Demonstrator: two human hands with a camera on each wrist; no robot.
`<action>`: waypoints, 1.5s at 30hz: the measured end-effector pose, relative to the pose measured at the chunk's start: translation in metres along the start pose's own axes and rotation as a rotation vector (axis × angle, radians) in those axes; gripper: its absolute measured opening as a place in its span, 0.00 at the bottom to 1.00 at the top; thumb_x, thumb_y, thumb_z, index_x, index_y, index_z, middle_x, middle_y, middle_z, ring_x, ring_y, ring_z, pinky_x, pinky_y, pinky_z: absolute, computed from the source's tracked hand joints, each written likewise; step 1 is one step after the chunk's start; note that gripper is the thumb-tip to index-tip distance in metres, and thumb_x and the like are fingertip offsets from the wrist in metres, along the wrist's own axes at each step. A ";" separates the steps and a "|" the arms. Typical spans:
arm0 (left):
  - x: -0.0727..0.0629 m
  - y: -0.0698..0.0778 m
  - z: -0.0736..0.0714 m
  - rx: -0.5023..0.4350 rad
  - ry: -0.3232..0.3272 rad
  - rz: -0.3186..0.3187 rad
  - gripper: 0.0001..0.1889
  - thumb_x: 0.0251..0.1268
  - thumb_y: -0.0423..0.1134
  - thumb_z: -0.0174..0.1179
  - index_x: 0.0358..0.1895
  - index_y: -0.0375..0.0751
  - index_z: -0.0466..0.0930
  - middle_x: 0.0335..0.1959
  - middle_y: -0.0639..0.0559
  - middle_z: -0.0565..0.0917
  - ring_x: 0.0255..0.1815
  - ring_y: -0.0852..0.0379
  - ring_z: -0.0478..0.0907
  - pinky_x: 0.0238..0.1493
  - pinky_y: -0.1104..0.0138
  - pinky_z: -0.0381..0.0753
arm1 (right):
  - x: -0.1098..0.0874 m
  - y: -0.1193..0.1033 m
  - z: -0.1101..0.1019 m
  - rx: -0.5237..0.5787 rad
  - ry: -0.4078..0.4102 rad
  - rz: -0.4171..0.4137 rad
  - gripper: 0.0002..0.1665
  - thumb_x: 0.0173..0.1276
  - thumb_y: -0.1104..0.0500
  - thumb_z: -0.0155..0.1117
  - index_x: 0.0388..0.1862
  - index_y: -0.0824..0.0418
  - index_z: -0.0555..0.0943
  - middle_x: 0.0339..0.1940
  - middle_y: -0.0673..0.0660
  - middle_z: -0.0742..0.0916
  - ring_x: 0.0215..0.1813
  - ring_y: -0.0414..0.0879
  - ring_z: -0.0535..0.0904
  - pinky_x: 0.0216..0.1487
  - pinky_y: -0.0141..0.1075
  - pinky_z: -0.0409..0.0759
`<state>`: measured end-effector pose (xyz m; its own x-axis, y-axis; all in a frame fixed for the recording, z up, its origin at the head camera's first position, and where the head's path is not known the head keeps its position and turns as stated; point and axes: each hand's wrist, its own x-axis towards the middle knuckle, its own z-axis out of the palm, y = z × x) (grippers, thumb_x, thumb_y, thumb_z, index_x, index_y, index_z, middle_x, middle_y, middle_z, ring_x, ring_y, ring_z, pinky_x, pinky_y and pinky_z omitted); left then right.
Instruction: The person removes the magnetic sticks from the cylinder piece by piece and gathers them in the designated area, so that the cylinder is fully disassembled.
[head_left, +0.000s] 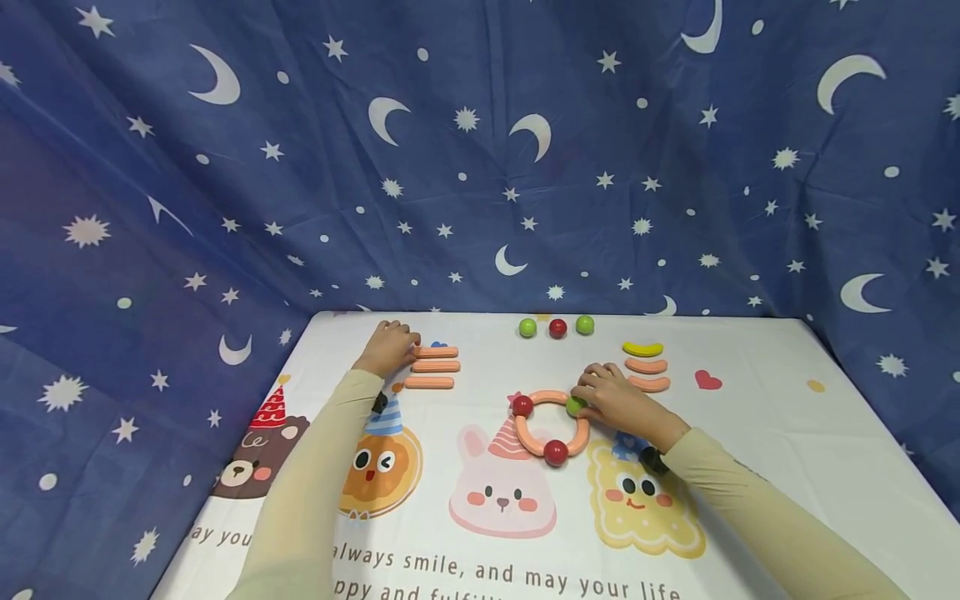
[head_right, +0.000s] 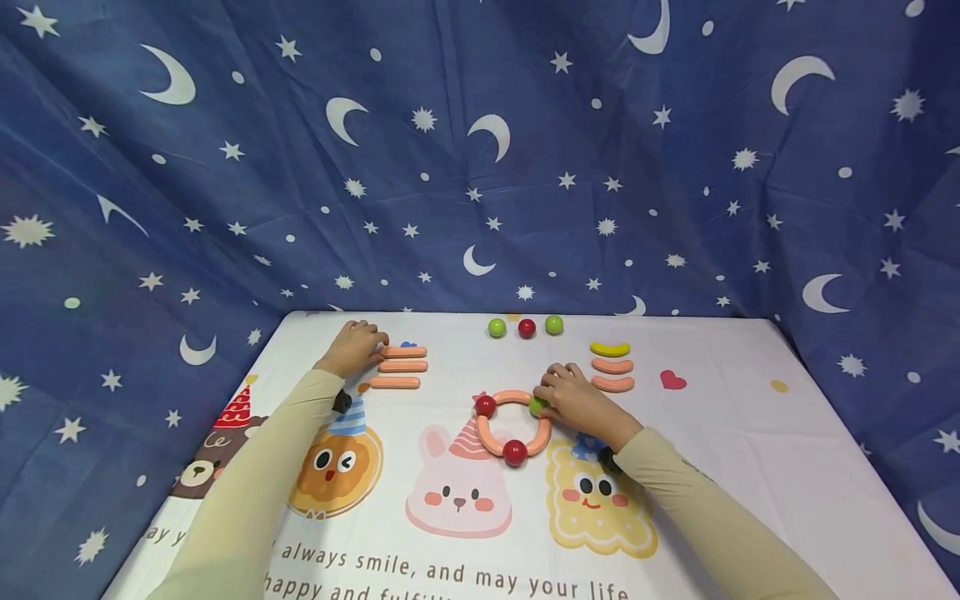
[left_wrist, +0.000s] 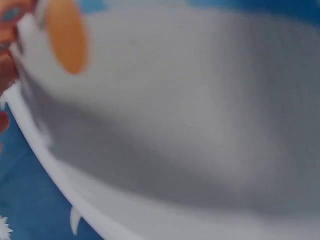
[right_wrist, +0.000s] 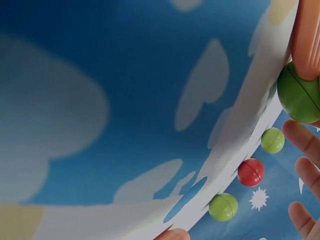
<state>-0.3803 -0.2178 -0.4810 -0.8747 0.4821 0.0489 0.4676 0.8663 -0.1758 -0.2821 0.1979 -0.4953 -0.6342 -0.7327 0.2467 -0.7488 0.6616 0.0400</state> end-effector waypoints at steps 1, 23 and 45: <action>0.000 0.000 0.000 0.001 0.020 -0.004 0.12 0.59 0.44 0.63 0.45 0.48 0.82 0.43 0.47 0.83 0.48 0.47 0.76 0.59 0.51 0.70 | 0.000 0.000 0.000 0.001 -0.003 0.000 0.16 0.56 0.47 0.69 0.41 0.52 0.82 0.37 0.50 0.83 0.47 0.48 0.73 0.49 0.46 0.70; -0.026 0.174 -0.055 -0.101 0.235 0.396 0.08 0.62 0.43 0.60 0.44 0.50 0.81 0.40 0.54 0.80 0.48 0.56 0.76 0.62 0.61 0.68 | -0.007 0.000 -0.005 -0.063 -0.051 0.064 0.23 0.59 0.44 0.66 0.50 0.53 0.82 0.40 0.54 0.84 0.49 0.52 0.75 0.48 0.50 0.74; -0.039 0.235 -0.037 0.004 0.167 0.500 0.20 0.62 0.63 0.51 0.43 0.53 0.80 0.38 0.59 0.79 0.44 0.60 0.73 0.60 0.63 0.67 | -0.029 -0.037 -0.007 -0.059 0.087 -0.141 0.15 0.47 0.51 0.76 0.36 0.47 0.86 0.38 0.53 0.81 0.45 0.49 0.74 0.45 0.45 0.72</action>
<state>-0.2314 -0.0280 -0.4878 -0.5125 0.8511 0.1136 0.8221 0.5246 -0.2213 -0.2349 0.1955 -0.4974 -0.5024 -0.8044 0.3172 -0.8152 0.5629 0.1365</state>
